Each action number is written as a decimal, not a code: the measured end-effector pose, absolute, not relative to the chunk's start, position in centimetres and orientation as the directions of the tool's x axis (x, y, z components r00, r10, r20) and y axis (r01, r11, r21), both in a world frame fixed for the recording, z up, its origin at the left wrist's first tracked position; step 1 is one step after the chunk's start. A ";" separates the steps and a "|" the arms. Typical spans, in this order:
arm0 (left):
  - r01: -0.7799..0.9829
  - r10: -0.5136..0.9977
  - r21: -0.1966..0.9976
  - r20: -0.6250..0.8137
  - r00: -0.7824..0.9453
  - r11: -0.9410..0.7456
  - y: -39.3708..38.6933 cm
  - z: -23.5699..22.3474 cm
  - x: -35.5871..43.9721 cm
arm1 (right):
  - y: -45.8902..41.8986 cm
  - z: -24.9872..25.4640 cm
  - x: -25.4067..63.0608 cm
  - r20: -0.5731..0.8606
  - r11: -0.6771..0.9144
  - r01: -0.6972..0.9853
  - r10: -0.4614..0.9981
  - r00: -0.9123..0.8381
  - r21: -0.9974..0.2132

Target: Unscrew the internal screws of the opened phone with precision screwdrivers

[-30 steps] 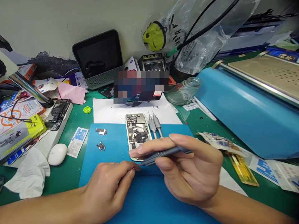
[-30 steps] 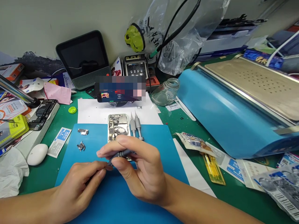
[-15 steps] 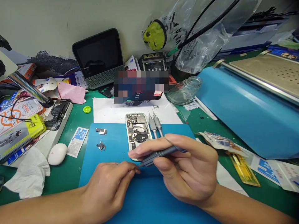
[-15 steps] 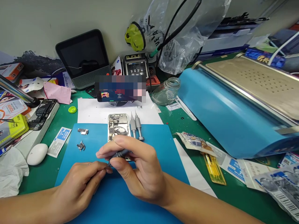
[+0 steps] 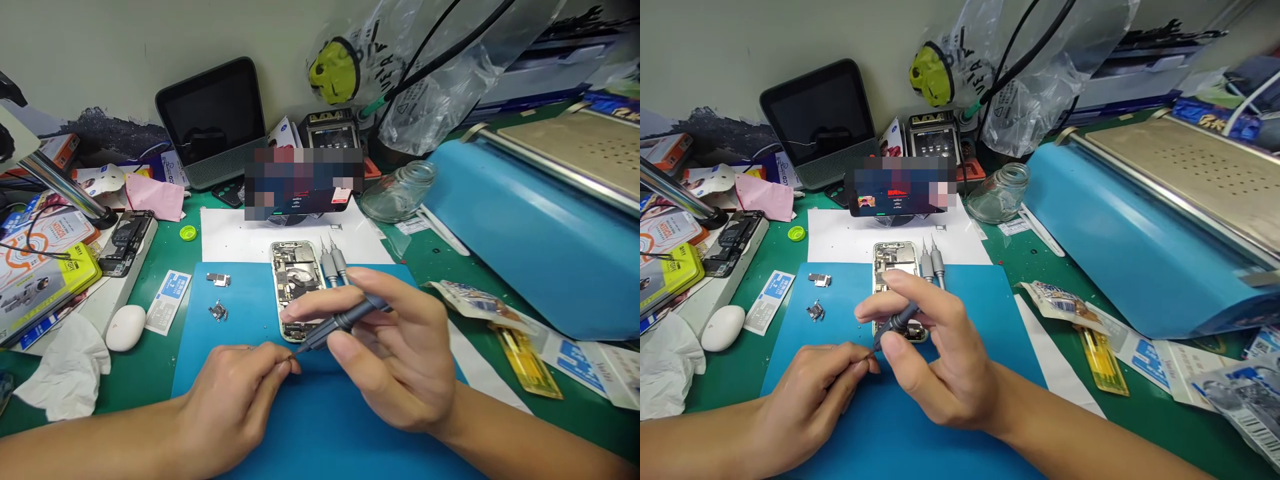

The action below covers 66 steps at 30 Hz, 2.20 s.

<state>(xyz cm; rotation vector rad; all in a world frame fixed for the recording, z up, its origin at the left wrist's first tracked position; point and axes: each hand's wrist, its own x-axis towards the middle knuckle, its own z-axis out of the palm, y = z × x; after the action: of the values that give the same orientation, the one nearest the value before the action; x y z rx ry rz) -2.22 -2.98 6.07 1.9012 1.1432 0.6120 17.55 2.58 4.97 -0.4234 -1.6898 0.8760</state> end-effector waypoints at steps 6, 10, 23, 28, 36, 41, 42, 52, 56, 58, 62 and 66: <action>0.490 0.886 0.836 -0.010 0.464 -0.248 -3.0 5.8 -2.2 | 2.7 5.1 17.5 0.654 0.650 -0.122 0.701 -0.286 -0.750; 0.478 0.882 0.844 -0.013 0.470 -0.242 -3.2 5.8 -2.2 | 2.8 4.9 17.3 0.654 0.649 -0.124 0.705 -0.274 -0.751; 0.458 0.901 0.863 -0.007 0.434 -0.213 -3.1 6.0 -2.2 | 2.9 4.7 17.7 0.616 0.599 -0.159 0.731 -0.293 -0.785; 0.441 0.899 0.880 -0.038 0.435 -0.176 -3.1 6.1 -2.2 | 2.5 4.7 17.7 0.583 0.569 -0.134 0.766 -0.271 -0.811; 0.439 0.903 0.879 -0.024 0.428 -0.185 -3.2 5.9 -2.2 | 2.7 4.7 17.6 0.613 0.593 -0.160 0.745 -0.262 -0.789; 0.440 0.904 0.876 -0.014 0.428 -0.195 -3.1 5.9 -2.1 | 2.7 4.9 17.7 0.617 0.599 -0.153 0.744 -0.257 -0.786; 0.442 0.903 0.875 -0.013 0.430 -0.198 -3.0 5.9 -2.1 | 2.7 4.9 17.7 0.617 0.600 -0.152 0.744 -0.254 -0.786; 0.470 0.904 0.859 -0.021 0.428 -0.203 -3.1 5.9 -2.3 | 2.7 5.0 17.7 0.620 0.603 -0.150 0.744 -0.249 -0.783; 0.466 0.905 0.864 -0.030 0.424 -0.190 -3.1 6.0 -2.2 | 2.7 5.0 17.8 0.611 0.592 -0.157 0.748 -0.260 -0.791; 0.474 0.910 0.863 -0.039 0.413 -0.178 -3.1 6.0 -2.1 | 2.7 4.9 17.9 0.610 0.590 -0.159 0.747 -0.265 -0.792; 0.502 0.914 0.846 -0.044 0.404 -0.181 -3.2 6.0 -2.1 | 2.6 4.9 17.8 0.614 0.593 -0.165 0.743 -0.267 -0.788; 0.524 0.908 0.826 -0.035 0.416 -0.208 -3.3 6.0 -2.1 | 2.7 5.1 17.8 0.643 0.623 -0.161 0.725 -0.246 -0.765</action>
<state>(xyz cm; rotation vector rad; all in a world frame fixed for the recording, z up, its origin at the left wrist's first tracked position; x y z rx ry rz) -2.12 -3.28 6.03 1.8693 1.2243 0.6046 17.79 2.75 5.10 -0.4776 -1.6141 0.8954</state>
